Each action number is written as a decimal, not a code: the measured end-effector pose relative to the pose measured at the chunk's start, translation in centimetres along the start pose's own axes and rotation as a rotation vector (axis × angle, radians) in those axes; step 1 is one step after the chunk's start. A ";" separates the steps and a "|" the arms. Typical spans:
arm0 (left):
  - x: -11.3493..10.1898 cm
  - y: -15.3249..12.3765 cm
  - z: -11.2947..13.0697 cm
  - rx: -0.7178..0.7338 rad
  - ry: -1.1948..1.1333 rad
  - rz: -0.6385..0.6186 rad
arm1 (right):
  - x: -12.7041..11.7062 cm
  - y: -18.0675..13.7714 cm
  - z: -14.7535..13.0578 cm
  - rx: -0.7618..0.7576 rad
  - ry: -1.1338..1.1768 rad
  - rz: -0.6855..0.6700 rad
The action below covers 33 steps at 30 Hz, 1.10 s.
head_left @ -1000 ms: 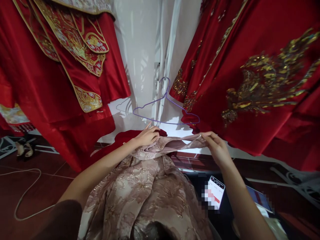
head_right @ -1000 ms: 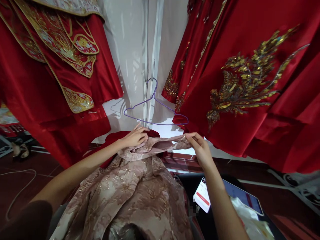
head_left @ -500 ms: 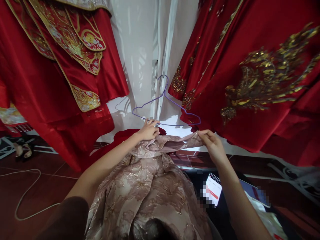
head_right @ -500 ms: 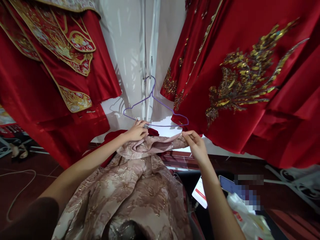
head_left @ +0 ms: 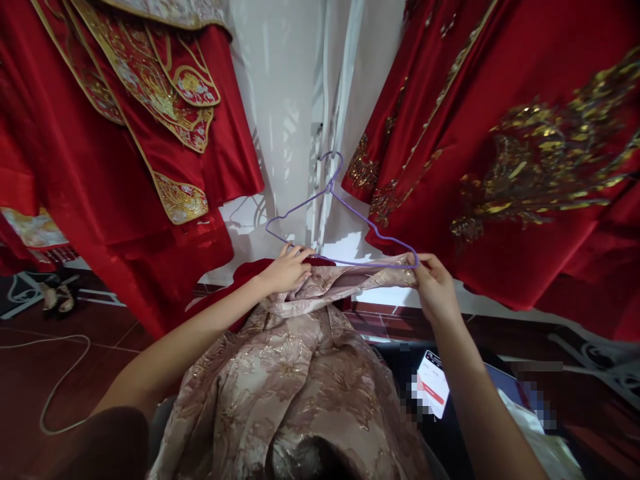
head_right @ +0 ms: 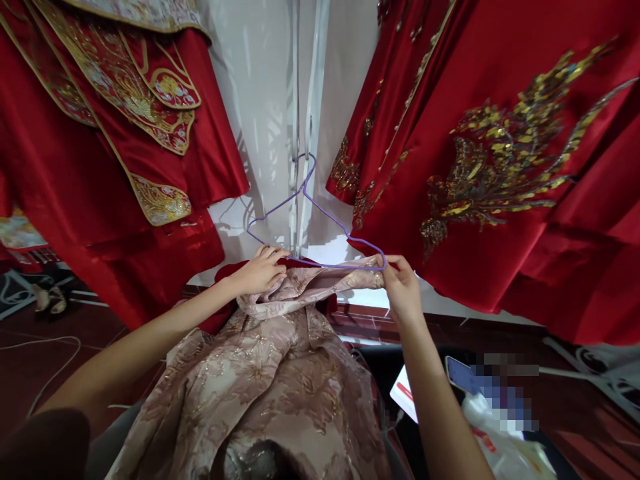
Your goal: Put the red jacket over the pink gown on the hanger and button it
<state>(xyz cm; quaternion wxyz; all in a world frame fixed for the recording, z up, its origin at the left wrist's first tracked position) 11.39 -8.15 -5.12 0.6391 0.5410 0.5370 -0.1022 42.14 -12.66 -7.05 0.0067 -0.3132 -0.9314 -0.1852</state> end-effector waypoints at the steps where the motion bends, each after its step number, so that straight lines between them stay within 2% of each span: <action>1: 0.0 0.0 -0.2 0.002 0.023 -0.006 | 0.0 0.0 -0.1 -0.007 0.010 0.015; 4: 0.0 -0.1 -0.4 0.002 0.081 -0.016 | -0.3 0.1 -0.1 0.005 0.055 0.071; 13: -0.5 -0.4 -0.3 0.007 0.279 -0.062 | -0.9 0.2 0.4 0.094 0.101 0.089; 20: -1.0 0.0 0.1 -0.049 0.474 -0.133 | -1.1 0.2 0.3 0.053 0.117 0.148; 29: -0.7 0.1 0.5 -0.119 0.608 -0.184 | -1.9 0.2 0.2 0.062 0.025 0.088; 33: -0.7 0.3 0.4 -0.104 0.568 -0.180 | -1.7 0.7 0.1 0.048 -0.017 0.069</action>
Point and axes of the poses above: each hand's wrist, its own y-axis towards the middle knuckle, its own x-axis out of the palm, z = x × y, the point moved 3 cm from there along y, towards the middle knuckle, and after that the axes turned 11 degrees about z, right-handed, at the moved point
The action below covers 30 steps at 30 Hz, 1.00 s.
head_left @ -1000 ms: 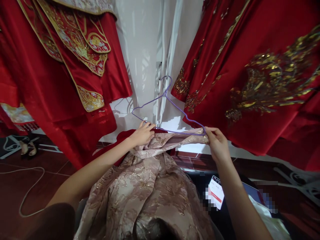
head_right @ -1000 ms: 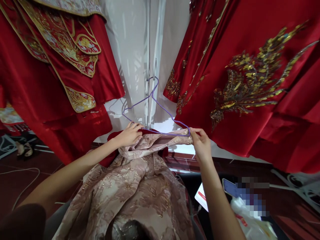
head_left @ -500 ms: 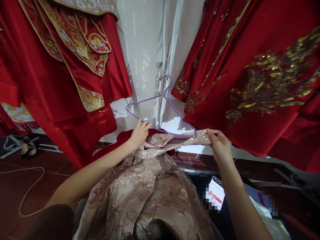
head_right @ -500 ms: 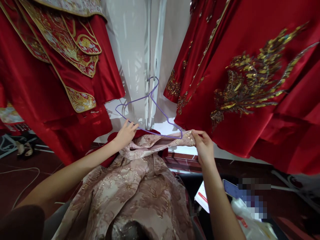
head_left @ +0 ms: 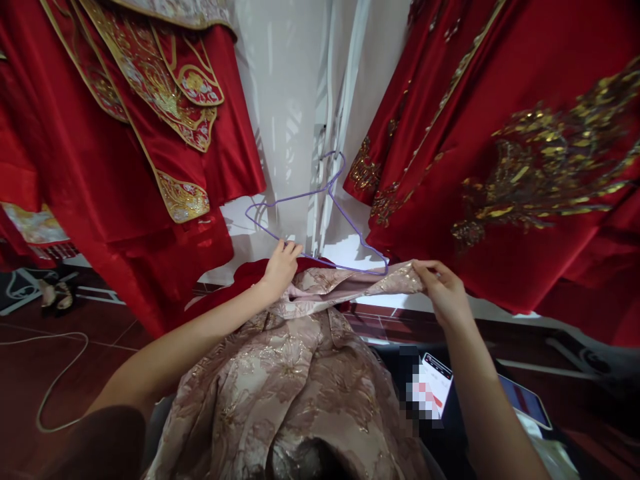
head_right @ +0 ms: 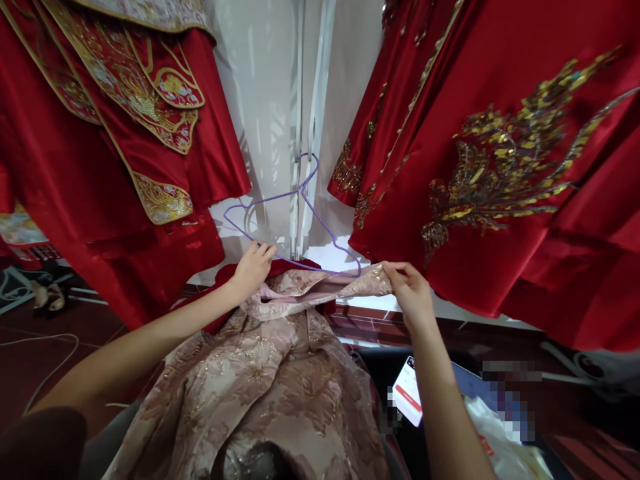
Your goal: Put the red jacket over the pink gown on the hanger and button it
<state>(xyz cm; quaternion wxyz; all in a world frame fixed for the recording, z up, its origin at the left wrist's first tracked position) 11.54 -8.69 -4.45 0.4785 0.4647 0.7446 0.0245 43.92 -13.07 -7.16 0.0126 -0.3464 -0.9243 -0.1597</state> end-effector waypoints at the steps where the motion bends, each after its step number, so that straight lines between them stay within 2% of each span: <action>1: 0.0 0.0 0.0 0.030 -0.044 0.014 | 0.2 0.3 -0.1 -0.014 -0.006 0.002; 4: -0.1 0.1 -0.3 0.128 -0.220 0.076 | 1.3 1.3 -0.6 -0.078 -0.029 0.005; 8: -0.5 0.2 -0.4 0.156 -0.389 0.117 | 4.0 2.2 -2.7 -0.213 -0.098 -0.079; 10: -0.9 0.4 0.1 0.143 -0.465 0.127 | 5.7 2.2 -4.3 -0.340 -0.198 -0.115; 14: -1.7 1.1 1.7 0.106 -0.655 0.143 | 8.6 1.8 -6.7 -0.635 -0.471 -0.033; 17: -1.6 1.7 2.5 0.031 -0.821 0.175 | 9.9 1.8 -6.6 -0.670 -0.522 0.008; 20: -0.7 2.0 1.4 -0.070 -1.050 0.270 | 10.2 1.7 -6.1 -0.650 -0.517 0.052; 22: 0.7 1.8 -0.8 -0.183 -1.214 0.341 | 10.1 1.6 -6.2 -0.662 -0.508 0.094; 23: 1.8 1.4 -2.5 -0.297 -1.265 0.381 | 10.1 1.5 -6.3 -0.673 -0.504 0.111; 25: 4.5 0.1 -6.2 -0.627 -1.247 0.416 | 10.0 1.4 -6.7 -0.686 -0.500 0.121; 27: 7.2 -1.8 -9.7 -0.885 -1.145 0.360 | 10.0 1.5 -7.0 -0.688 -0.493 0.111; 30: 10.2 -4.5 -13.0 -1.075 -1.066 0.238 | 10.0 1.7 -7.0 -0.684 -0.459 0.096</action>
Point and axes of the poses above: each hand's wrist, its own y-axis towards the middle knuckle, its own x-axis out of the palm, z = x × y, the point moved 3 cm from there along y, towards the middle knuckle, and after that the axes turned 11 degrees about z, right-handed, at the moved point
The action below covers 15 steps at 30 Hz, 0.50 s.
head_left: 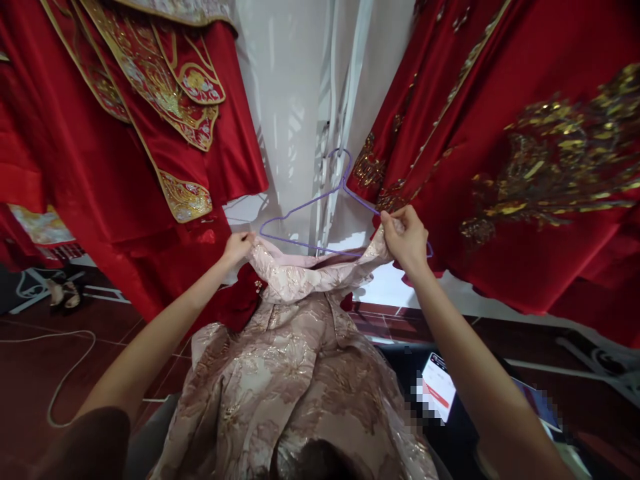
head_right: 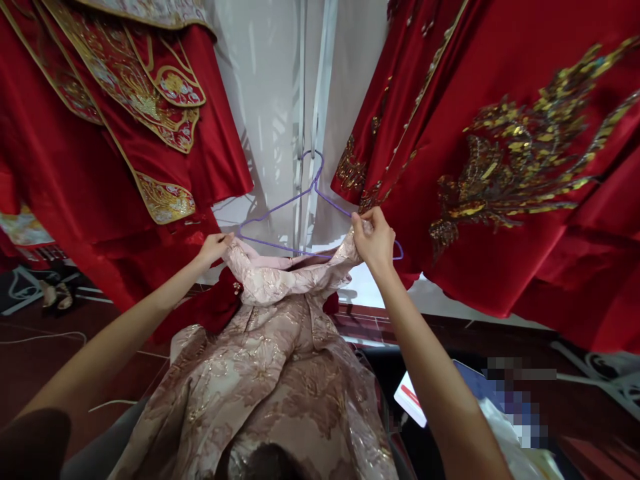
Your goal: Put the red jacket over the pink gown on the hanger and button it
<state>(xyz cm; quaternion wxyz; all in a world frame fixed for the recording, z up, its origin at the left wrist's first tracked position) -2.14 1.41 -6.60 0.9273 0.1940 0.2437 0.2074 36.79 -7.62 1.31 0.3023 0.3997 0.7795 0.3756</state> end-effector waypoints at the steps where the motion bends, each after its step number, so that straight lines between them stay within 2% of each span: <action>1: -0.5 0.3 -0.7 -0.017 -0.015 0.011 | 0.0 0.0 0.1 0.006 0.014 -0.002; 4: -1.1 0.6 -0.8 0.027 -0.116 0.037 | 0.1 0.2 0.3 0.027 0.044 -0.022; 7: -1.3 0.6 1.0 0.116 -0.167 0.080 | -0.2 0.3 0.1 0.015 0.041 -0.028; 11: -1.5 1.0 3.3 0.197 -0.138 0.106 | -0.7 0.4 -0.4 -0.026 0.012 -0.023; 15: -2.1 1.5 3.3 0.240 -0.078 0.129 | -0.8 0.2 -0.6 -0.042 0.018 -0.013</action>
Point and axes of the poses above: each hand's wrist, its own y-axis towards the middle knuckle, its own x-axis out of the palm, z = x × y, the point moved 3 cm from there along y, towards the middle knuckle, and after that the axes turned 11 degrees about z, right-handed, at the moved point
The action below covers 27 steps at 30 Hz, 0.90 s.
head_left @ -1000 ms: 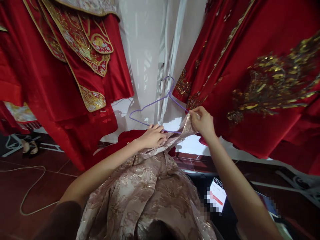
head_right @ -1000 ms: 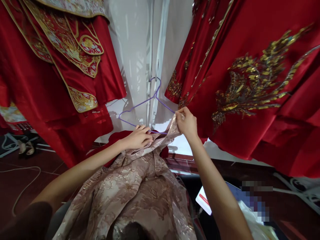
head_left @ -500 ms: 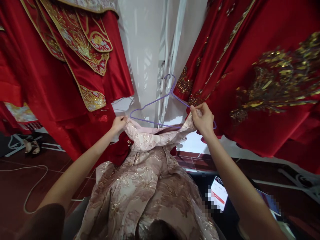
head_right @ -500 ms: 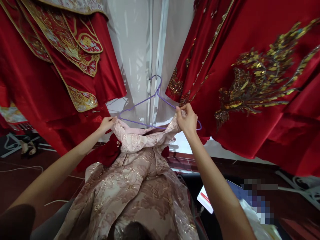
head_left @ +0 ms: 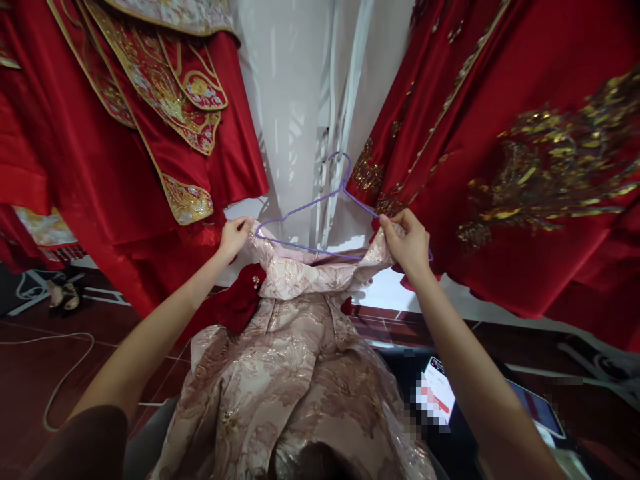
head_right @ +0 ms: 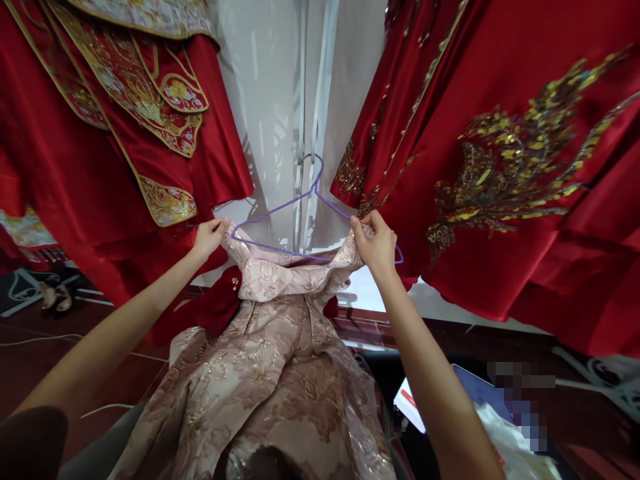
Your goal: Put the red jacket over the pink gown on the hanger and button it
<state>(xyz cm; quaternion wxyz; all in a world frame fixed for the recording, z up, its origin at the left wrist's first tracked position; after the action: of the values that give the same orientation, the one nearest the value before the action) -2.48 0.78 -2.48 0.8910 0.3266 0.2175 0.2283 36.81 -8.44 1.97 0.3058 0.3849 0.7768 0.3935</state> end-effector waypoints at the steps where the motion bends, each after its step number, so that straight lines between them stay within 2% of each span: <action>1: -0.2 0.0 -0.3 -0.005 0.012 0.009 | 0.0 0.0 0.0 0.001 0.003 0.002; 6: -1.1 -0.5 -1.3 -0.027 -0.017 0.023 | 0.1 -0.1 0.0 -0.007 -0.001 0.012; 15: -1.8 -1.0 -1.6 -0.056 -0.023 0.022 | 0.0 -0.1 -0.1 -0.006 0.005 0.011; 19: -0.6 0.0 1.1 -0.011 -0.058 -0.015 | 0.3 -0.1 0.3 0.013 0.037 -0.013; 22: 1.6 0.5 4.8 0.114 -0.120 -0.142 | 0.5 -0.2 0.6 0.031 0.053 -0.028; 24: 3.0 0.4 6.9 0.174 -0.080 -0.208 | 0.4 -0.2 0.8 0.043 0.059 -0.027; 27: 4.0 0.4 8.1 0.200 0.003 -0.272 | 0.4 -0.2 1.0 0.051 0.058 -0.024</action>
<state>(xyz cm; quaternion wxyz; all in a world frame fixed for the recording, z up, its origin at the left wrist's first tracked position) 4.94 -0.66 2.48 0.8765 0.3806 0.2829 0.0832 37.27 -7.87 1.22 0.2780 0.3718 0.7995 0.3811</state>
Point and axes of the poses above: each hand's wrist, its own y-axis towards the middle knuckle, its own x-axis out of the palm, z = x × y, the point moved 3 cm from there along y, towards the middle knuckle, and after that the axes turned 11 degrees about z, right-handed, at the moved point
